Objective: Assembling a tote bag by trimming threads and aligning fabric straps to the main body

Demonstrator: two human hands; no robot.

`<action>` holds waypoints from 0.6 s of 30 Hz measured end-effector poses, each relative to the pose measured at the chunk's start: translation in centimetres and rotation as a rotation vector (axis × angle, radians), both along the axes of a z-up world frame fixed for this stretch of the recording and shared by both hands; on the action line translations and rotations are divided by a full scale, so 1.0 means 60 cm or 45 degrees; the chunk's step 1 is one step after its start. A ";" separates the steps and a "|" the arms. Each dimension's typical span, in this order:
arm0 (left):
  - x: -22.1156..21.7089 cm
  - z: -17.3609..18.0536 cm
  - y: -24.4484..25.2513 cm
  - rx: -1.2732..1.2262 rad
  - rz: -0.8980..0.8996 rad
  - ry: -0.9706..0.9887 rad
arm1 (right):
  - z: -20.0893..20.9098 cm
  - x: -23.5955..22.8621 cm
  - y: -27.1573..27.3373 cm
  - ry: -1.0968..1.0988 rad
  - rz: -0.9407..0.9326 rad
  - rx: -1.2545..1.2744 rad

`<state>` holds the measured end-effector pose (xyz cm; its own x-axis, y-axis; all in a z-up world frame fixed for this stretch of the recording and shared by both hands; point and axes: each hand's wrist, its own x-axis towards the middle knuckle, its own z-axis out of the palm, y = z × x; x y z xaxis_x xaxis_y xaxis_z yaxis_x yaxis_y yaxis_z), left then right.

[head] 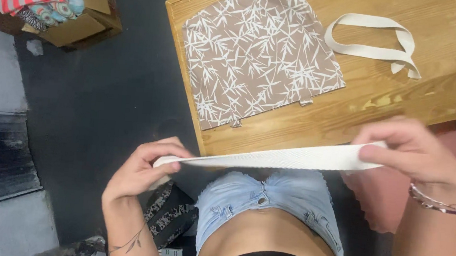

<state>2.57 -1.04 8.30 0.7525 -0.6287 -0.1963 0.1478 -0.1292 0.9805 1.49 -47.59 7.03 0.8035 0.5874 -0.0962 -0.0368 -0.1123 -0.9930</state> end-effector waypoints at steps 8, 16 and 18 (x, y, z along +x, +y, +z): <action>-0.019 0.027 0.014 -0.061 0.079 0.005 | 0.011 -0.033 -0.015 -0.010 -0.446 0.355; -0.037 0.039 0.043 0.032 0.277 -0.143 | 0.031 -0.036 -0.004 -0.147 -0.425 0.306; -0.039 0.037 0.054 0.086 0.322 -0.216 | 0.043 -0.032 0.005 -0.168 -0.431 0.322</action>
